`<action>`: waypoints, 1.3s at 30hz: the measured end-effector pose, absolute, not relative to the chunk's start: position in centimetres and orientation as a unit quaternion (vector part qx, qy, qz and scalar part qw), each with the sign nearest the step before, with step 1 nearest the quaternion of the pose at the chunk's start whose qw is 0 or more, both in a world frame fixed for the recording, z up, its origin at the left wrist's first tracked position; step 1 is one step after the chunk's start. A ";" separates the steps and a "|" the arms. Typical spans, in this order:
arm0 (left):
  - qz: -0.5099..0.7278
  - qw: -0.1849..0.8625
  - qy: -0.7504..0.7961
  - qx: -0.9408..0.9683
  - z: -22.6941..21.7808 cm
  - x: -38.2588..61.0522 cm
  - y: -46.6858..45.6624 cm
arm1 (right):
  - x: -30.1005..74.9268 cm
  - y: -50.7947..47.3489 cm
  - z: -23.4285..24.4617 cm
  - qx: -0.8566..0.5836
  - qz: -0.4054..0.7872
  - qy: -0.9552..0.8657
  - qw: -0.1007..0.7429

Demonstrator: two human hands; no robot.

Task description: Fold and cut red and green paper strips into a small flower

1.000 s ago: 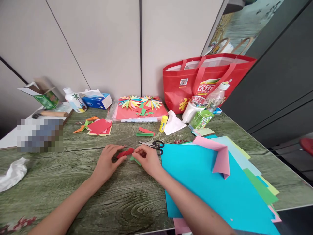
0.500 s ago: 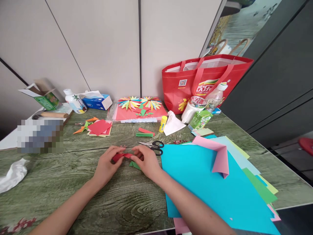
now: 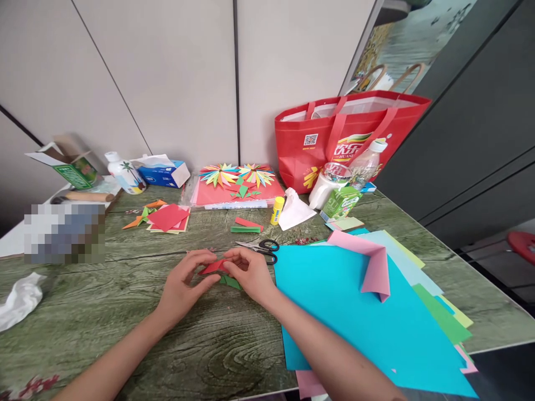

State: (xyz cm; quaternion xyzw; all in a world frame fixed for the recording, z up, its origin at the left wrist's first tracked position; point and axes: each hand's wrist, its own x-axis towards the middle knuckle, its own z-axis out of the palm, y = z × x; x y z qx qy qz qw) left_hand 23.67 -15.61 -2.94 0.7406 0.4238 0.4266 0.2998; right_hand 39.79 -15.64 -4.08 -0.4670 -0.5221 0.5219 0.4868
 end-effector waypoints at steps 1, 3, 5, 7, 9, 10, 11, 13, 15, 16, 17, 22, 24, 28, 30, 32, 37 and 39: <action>0.418 0.329 0.447 0.720 -2.8 23.7 -15.6 | 39.8 -15.6 -4.0 -0.468 0.512 -0.532 0.485; 0.391 0.386 0.483 0.681 -2.4 23.9 -15.6 | 39.9 -15.7 -3.8 -0.468 0.495 -0.554 0.478; 0.366 0.430 0.493 0.662 -2.0 24.0 -15.6 | 39.9 -15.8 -3.7 -0.467 0.486 -0.567 0.473; 0.351 0.461 0.495 0.648 -1.8 24.2 -15.7 | 39.9 -16.0 -3.8 -0.464 0.490 -0.566 0.473; 0.350 0.481 0.500 0.629 -1.7 24.2 -15.7 | 39.8 -16.1 -3.9 -0.457 0.497 -0.557 0.483; 0.353 0.490 0.503 0.618 -1.8 24.2 -15.7 | 39.8 -16.1 -3.9 -0.454 0.501 -0.552 0.489; 0.357 0.502 0.505 0.605 -1.8 24.2 -15.8 | 39.8 -16.2 -3.8 -0.451 0.504 -0.546 0.495; 0.363 0.533 0.502 0.577 -1.8 24.2 -15.8 | 39.7 -16.2 -3.8 -0.445 0.518 -0.530 0.503; 0.366 0.568 0.494 0.548 -1.8 24.1 -15.8 | 39.6 -16.2 -3.7 -0.434 0.545 -0.511 0.503; 0.368 0.583 0.488 0.535 -1.8 24.1 -15.8 | 39.6 -16.2 -3.7 -0.429 0.559 -0.504 0.499; 0.370 0.595 0.484 0.525 -1.8 24.1 -15.8 | 39.6 -16.2 -3.8 -0.426 0.569 -0.500 0.494; 0.368 0.594 0.491 0.520 -1.8 24.3 -16.0 | 39.5 -16.5 -3.9 -0.451 0.530 -0.525 0.490; 0.370 0.580 0.501 0.526 -1.8 24.4 -16.0 | 39.5 -16.7 -3.8 -0.457 0.489 -0.559 0.490; 0.381 0.552 0.506 0.543 -1.8 24.3 -16.0 | 39.5 -16.6 -3.2 -0.429 0.556 -0.528 0.477; 0.380 0.544 0.502 0.555 -1.8 24.1 -15.9 | 39.5 -16.4 -3.1 -0.412 0.648 -0.447 0.459; 0.373 0.547 0.494 0.563 -1.8 24.1 -15.9 | 39.7 -16.2 -3.1 -0.400 0.719 -0.367 0.433; 0.365 0.562 0.480 0.566 -1.4 24.3 -16.1 | 40.2 -16.1 -3.3 -0.379 0.770 -0.319 0.402; 0.361 0.563 0.476 0.570 -1.3 24.4 -16.2 | 40.3 -16.2 -3.2 -0.388 0.747 -0.356 0.406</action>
